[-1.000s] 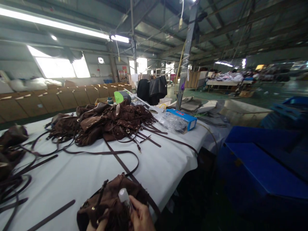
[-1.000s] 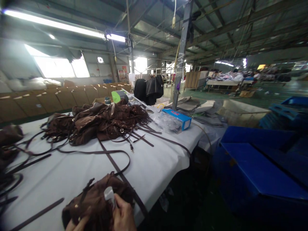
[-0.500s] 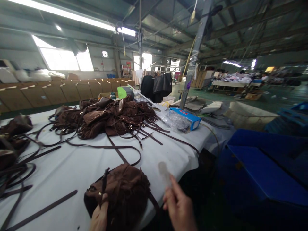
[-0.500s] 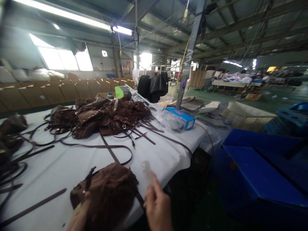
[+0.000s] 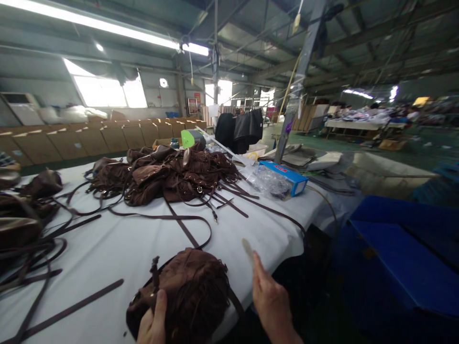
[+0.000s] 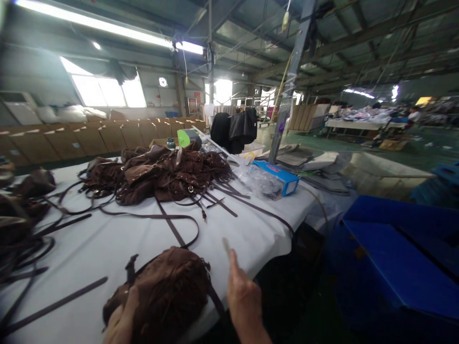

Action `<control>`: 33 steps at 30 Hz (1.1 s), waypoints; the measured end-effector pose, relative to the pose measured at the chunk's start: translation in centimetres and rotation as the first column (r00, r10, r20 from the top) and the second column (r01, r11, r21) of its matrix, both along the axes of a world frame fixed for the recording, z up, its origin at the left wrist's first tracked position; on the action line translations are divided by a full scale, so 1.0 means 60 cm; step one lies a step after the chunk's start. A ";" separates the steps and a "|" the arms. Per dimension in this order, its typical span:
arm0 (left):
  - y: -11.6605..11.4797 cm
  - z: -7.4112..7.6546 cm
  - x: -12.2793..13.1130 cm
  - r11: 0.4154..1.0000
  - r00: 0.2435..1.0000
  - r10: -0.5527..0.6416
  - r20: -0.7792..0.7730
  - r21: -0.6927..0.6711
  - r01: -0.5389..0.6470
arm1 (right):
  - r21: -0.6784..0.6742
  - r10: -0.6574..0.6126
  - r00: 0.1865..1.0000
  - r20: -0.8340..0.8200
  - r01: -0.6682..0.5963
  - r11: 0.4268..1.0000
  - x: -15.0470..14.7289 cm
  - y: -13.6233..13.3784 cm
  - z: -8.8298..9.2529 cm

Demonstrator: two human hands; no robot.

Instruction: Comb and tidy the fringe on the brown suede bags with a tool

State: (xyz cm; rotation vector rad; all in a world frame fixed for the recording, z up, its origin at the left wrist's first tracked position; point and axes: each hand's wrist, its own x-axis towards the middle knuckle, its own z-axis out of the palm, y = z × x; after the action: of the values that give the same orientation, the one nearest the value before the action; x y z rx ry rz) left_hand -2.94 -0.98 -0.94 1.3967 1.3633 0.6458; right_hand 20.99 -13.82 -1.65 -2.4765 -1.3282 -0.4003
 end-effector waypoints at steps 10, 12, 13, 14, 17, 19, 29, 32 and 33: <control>0.002 0.063 0.029 0.993 0.989 0.115 0.093 -0.019 -0.113 | -0.185 -0.042 0.993 0.108 0.062 0.981 0.045 -0.017 -0.053; -0.002 0.067 0.034 0.990 0.988 0.135 0.072 -0.048 -0.131 | -0.066 -0.053 0.996 0.066 0.058 0.996 0.049 -0.024 -0.029; -0.005 0.069 0.040 0.990 0.990 0.125 0.070 -0.068 -0.121 | 0.043 0.032 0.996 0.078 -0.035 0.998 0.026 -0.020 -0.019; -0.009 0.070 0.046 0.992 0.992 0.103 0.077 -0.081 -0.097 | 0.146 0.169 0.979 0.111 -0.184 0.972 -0.009 -0.011 -0.012; -0.020 0.072 0.060 0.998 0.994 0.006 0.111 -0.066 0.002 | 0.233 0.413 0.863 0.291 -0.482 0.845 -0.123 0.030 -0.017; -0.026 0.070 0.059 0.999 0.995 -0.018 0.094 -0.032 0.021 | 0.115 0.406 0.871 0.277 -0.450 0.886 -0.151 0.054 -0.033; -0.028 0.067 0.031 0.985 0.990 0.140 0.004 0.104 -0.140 | -0.217 -0.250 0.966 -0.060 0.231 0.948 0.048 0.006 -0.002; -0.022 0.065 0.039 0.994 0.995 0.099 -0.002 0.045 -0.099 | 0.133 0.130 0.988 0.087 -0.141 0.981 -0.047 0.017 0.009; -0.021 0.063 0.040 0.997 0.997 0.077 0.000 0.024 -0.077 | 0.196 0.296 0.933 0.203 -0.335 0.921 -0.082 0.026 0.005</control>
State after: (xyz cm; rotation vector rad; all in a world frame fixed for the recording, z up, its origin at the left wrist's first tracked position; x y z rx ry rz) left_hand -0.56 -2.23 2.86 1.3687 1.4194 0.7142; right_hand 16.08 -12.25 -1.38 -2.0313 -1.6182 -0.6555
